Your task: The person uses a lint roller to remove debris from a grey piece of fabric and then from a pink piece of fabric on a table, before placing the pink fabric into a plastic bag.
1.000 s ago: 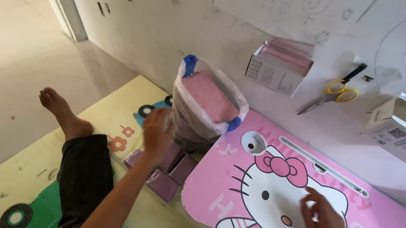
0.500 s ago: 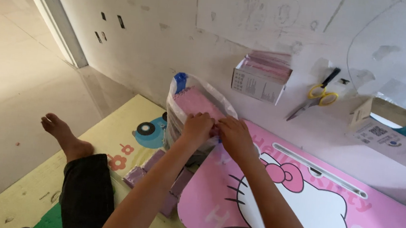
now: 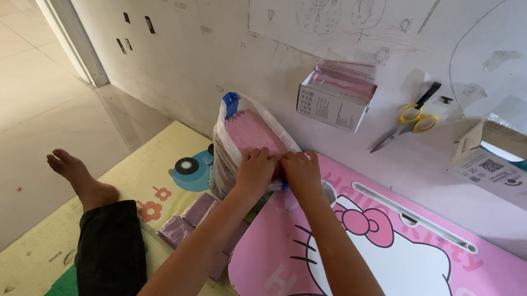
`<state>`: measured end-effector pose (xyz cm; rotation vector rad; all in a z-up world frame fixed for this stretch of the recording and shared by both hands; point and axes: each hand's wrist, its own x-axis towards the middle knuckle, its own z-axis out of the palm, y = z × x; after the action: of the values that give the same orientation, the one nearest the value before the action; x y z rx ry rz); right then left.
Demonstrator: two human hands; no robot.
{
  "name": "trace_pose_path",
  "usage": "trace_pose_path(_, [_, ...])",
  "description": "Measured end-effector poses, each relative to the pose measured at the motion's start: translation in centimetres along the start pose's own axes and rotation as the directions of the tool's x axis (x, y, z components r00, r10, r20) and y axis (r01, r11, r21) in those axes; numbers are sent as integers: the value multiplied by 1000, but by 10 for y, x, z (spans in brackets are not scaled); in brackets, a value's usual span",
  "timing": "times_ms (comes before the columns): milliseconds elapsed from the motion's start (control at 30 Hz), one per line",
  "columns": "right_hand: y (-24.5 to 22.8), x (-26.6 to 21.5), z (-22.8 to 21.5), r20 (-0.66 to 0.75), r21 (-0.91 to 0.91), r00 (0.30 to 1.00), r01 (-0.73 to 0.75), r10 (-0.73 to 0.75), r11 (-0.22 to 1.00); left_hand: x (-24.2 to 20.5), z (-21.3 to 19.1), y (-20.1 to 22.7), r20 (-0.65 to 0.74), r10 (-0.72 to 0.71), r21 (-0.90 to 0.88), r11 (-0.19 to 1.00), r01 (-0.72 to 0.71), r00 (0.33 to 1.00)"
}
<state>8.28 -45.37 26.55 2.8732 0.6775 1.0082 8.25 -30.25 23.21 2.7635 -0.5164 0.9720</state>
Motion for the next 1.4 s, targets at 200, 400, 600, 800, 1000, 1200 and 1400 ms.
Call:
trace_pose_path(200, [9, 20, -27, 138, 361, 972, -227, 189, 904, 0, -10, -8, 10, 27, -133, 991, -25, 1000])
trace_pose_path(400, [8, 34, -50, 164, 604, 951, -307, 262, 736, 13, -46, -6, -60, -61, -167, 985, 50, 996])
trace_pose_path(600, [8, 24, -48, -60, 412, 997, -21, 50, 911, 29, -81, -12, -78, -225, -407, 896, 175, 971])
trace_pose_path(800, [3, 21, -113, -217, 502, 944, -110, 248, 858, 33, -127, 0, -208, -121, -366, 930, 37, 971])
trace_pose_path(1000, [19, -4, -188, -157, 609, 925, -185, 346, 772, 33, -194, 42, -216, -95, -538, 842, -37, 972])
trace_pose_path(1200, [47, -76, -267, -185, 659, 889, -204, 419, 724, 18, -258, 103, -136, -131, -812, 582, -35, 982])
trace_pose_path(1400, [78, -134, -300, 175, 879, 793, -393, 583, 270, 12, -222, 153, 128, -66, -947, 288, 142, 990])
